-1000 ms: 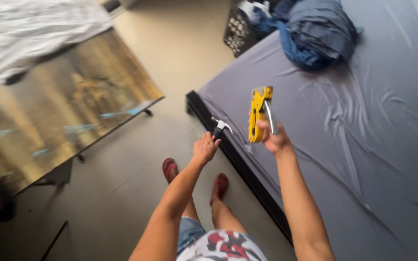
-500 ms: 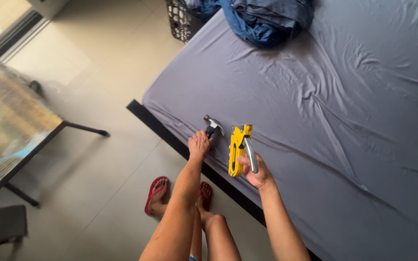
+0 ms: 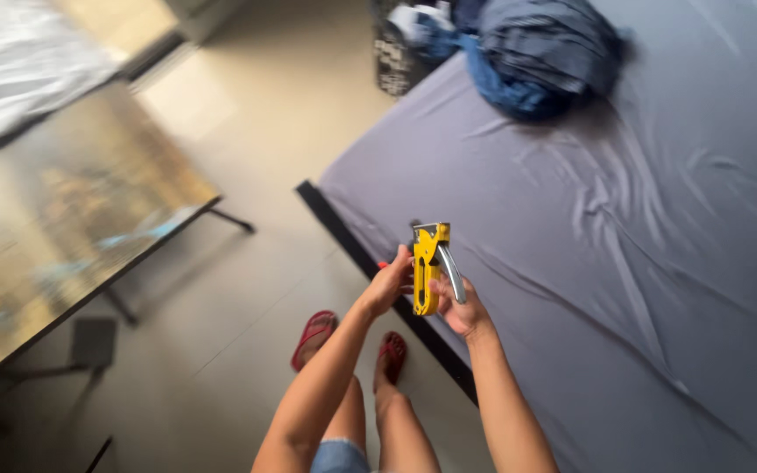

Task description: The person retrieves a staple gun and hammer from a drawer and carries them to a bedroom. They use the hammer to strike the corner of the bed frame and then use the staple gun to secure the fabric to the frame.

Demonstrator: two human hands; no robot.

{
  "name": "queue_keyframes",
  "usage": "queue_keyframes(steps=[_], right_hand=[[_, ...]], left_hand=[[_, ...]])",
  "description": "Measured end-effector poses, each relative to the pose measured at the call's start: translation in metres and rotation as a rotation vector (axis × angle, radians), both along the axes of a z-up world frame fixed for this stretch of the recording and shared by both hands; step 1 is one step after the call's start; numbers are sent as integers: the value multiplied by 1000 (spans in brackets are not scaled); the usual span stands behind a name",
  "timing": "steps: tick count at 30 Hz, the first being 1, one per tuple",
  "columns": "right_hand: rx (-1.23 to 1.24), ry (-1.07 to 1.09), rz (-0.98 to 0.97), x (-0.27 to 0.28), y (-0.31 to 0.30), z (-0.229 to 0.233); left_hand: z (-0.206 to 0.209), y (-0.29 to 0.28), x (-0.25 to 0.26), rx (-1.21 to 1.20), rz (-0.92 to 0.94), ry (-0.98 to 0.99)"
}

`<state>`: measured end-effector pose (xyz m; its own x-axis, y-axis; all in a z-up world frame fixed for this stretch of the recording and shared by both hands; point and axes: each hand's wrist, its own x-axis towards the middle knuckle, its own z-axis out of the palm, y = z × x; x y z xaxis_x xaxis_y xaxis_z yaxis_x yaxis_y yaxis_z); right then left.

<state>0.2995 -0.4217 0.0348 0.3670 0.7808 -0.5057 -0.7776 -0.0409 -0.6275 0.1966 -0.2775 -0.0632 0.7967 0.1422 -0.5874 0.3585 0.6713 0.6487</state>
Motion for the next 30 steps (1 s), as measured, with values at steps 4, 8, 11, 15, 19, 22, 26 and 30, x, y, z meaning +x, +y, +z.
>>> queue_keyframes(steps=[4, 8, 11, 15, 19, 22, 26, 30], right_hand=[[46, 66, 124, -33, 41, 26], [166, 59, 295, -57, 88, 52], [100, 128, 420, -67, 109, 56], [239, 290, 500, -63, 144, 45], [307, 142, 549, -63, 171, 17], [94, -55, 458, -71, 184, -5], [223, 191, 582, -60, 205, -15], [313, 671, 758, -32, 241, 0]], left_hand=[[80, 13, -40, -4, 407, -226], [123, 45, -78, 113, 603, -187], [146, 58, -104, 267, 649, -146], [153, 84, -122, 329, 649, -101], [136, 105, -131, 444, 686, -81], [122, 124, -139, 391, 729, -24], [107, 143, -135, 455, 755, 80], [110, 151, -126, 428, 798, 188]])
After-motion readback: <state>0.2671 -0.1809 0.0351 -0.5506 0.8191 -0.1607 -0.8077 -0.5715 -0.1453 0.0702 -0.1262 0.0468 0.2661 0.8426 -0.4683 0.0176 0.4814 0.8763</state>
